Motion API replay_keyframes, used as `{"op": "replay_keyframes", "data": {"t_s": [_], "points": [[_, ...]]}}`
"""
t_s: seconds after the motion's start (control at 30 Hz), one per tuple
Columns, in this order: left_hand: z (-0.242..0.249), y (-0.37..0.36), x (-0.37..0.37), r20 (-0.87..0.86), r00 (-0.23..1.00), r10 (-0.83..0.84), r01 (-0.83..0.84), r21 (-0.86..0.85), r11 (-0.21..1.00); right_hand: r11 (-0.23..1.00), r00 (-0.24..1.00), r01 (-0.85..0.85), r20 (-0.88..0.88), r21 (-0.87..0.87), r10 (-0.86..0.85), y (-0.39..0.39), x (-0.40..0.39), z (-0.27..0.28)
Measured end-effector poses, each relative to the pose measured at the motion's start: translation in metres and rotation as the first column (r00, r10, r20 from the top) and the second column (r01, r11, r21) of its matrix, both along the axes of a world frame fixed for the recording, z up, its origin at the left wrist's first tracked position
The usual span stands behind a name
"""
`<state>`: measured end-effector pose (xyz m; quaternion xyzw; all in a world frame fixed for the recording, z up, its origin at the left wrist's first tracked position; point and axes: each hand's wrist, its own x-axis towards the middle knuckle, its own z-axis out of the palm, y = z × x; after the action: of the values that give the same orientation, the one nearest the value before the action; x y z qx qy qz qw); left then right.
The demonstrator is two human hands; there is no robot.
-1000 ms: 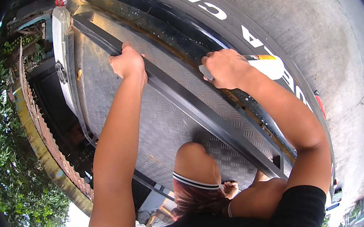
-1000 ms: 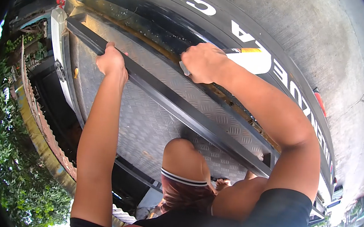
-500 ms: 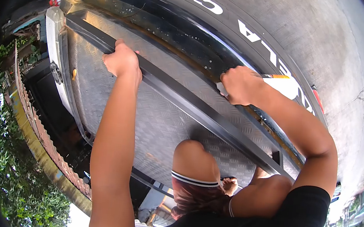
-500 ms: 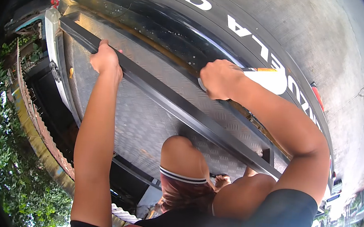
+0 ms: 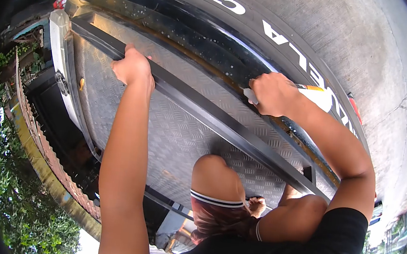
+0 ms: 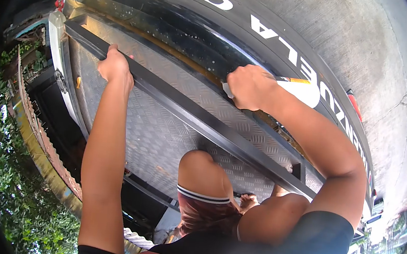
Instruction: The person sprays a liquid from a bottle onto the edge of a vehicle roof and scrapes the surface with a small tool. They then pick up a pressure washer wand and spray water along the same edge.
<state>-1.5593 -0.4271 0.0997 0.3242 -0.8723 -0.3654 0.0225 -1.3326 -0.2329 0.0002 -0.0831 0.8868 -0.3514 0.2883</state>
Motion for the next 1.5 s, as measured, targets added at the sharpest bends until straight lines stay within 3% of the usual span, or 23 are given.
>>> {"op": "replay_keyframes", "data": {"t_s": [0.23, 0.33, 0.43, 0.57, 0.77, 0.97, 1.07, 1.17, 1.27, 1.37, 1.47, 1.5], "points": [[-0.012, -0.010, -0.005, -0.073, 0.997, 0.035, -0.035, 0.005, 0.999, 0.998, 0.993, 0.026, -0.112, -0.049, -0.031, -0.015, -0.032, 0.002], [-0.011, -0.010, -0.005, -0.070, 0.997, 0.026, -0.025, 0.007, 1.000, 0.994, 0.992, -0.102, 0.073, 0.046, 0.099, -0.015, -0.062, 0.014], [-0.007, -0.008, -0.005, -0.047, 0.999, 0.028, -0.028, -0.002, 1.000, 0.998, 0.998, -0.061, -0.021, -0.016, 0.060, -0.019, -0.082, 0.014], [0.000, -0.001, -0.002, -0.027, 0.999, 0.027, -0.027, -0.007, 1.000, 0.998, 0.999, -0.034, 0.014, 0.060, 0.033, -0.015, -0.101, 0.023], [-0.009, -0.011, -0.006, -0.021, 0.999, 0.036, -0.036, -0.017, 0.999, 0.995, 0.995, -0.095, 0.037, 0.005, 0.095, 0.004, -0.039, 0.010], [-0.005, -0.007, -0.003, -0.012, 1.000, 0.001, 0.000, 0.037, 0.999, 0.994, 0.959, -0.102, 0.271, 0.048, 0.085, 0.014, 0.037, 0.006], [-0.005, -0.007, -0.003, 0.014, 1.000, 0.007, -0.007, 0.030, 1.000, 0.996, 0.990, -0.081, 0.122, 0.026, 0.077, 0.015, 0.065, -0.005], [-0.008, -0.009, -0.007, -0.002, 1.000, 0.012, -0.012, 0.001, 1.000, 0.973, 0.927, -0.202, 0.342, 0.108, 0.155, 0.015, 0.061, -0.002], [-0.005, -0.004, -0.003, -0.009, 1.000, 0.013, -0.013, -0.013, 1.000, 0.986, 0.950, -0.146, 0.290, 0.080, 0.117, 0.012, 0.060, 0.007], [-0.002, -0.001, -0.002, 0.000, 1.000, 0.020, -0.020, -0.008, 1.000, 1.000, 1.000, 0.007, -0.024, 0.018, -0.007, 0.006, 0.068, -0.003], [-0.004, -0.003, -0.004, 0.000, 1.000, 0.030, -0.030, -0.015, 0.999, 0.976, 0.954, -0.184, 0.260, 0.116, 0.148, 0.007, 0.051, 0.005], [-0.005, -0.004, -0.004, -0.003, 1.000, 0.029, -0.029, -0.022, 0.999, 0.977, 0.957, -0.182, 0.251, 0.113, 0.149, 0.007, 0.049, 0.006]]}}
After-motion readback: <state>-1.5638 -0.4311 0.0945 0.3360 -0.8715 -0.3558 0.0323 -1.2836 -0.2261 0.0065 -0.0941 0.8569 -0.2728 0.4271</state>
